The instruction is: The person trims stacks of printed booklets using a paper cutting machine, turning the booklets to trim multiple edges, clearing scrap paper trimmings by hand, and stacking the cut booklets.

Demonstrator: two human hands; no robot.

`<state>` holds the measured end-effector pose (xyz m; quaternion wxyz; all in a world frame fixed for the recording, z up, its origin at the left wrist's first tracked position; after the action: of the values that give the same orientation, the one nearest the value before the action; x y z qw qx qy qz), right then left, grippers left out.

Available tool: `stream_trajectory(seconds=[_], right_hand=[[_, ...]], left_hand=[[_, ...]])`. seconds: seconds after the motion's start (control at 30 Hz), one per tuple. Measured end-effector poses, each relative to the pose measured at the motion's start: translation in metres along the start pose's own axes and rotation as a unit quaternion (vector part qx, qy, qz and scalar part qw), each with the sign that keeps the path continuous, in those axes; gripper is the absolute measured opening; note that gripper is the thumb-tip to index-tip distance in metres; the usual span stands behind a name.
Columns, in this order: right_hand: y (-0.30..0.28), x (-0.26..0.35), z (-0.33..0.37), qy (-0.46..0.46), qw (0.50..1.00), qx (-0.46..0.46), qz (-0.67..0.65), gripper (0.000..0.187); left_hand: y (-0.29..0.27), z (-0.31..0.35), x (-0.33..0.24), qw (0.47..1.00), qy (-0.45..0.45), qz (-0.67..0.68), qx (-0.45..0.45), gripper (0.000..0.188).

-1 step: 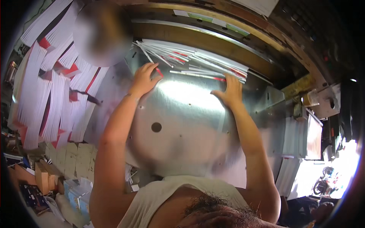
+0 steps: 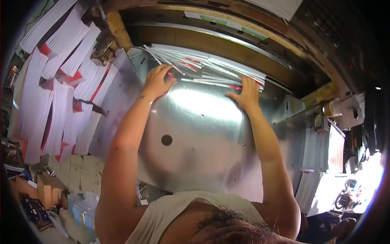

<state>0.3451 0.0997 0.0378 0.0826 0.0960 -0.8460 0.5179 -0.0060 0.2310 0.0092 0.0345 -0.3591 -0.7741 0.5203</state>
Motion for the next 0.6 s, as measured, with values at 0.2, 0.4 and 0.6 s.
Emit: stream_trajectory(seconds=[0.2,0.4,0.6], right_hand=[[0.038,-0.025,-0.07,0.049,0.998,0.013,0.041,0.078],[0.039,-0.03,-0.076,0.015,0.999,-0.027,0.028,0.066],[0.042,-0.043,-0.073,0.004,0.999,-0.034,-0.039,0.03]], left_hand=[[0.044,-0.096,0.027,0.992,0.023,-0.108,0.053,0.073],[0.053,-0.122,0.031,0.993,0.051,-0.106,0.012,0.076],[0.051,-0.117,0.027,0.997,0.043,-0.067,0.014,0.072]])
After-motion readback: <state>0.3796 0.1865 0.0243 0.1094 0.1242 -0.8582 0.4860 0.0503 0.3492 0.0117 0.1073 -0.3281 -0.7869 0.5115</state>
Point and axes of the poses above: each hand's wrist, its own z-axis away from the middle knuckle, its own y-axis out of the palm, x = y × z, the point moved 5 cm from there along -z, towards the middle knuckle, and after that the axes turned 5 degrees about -z, right-handed, at the moved point
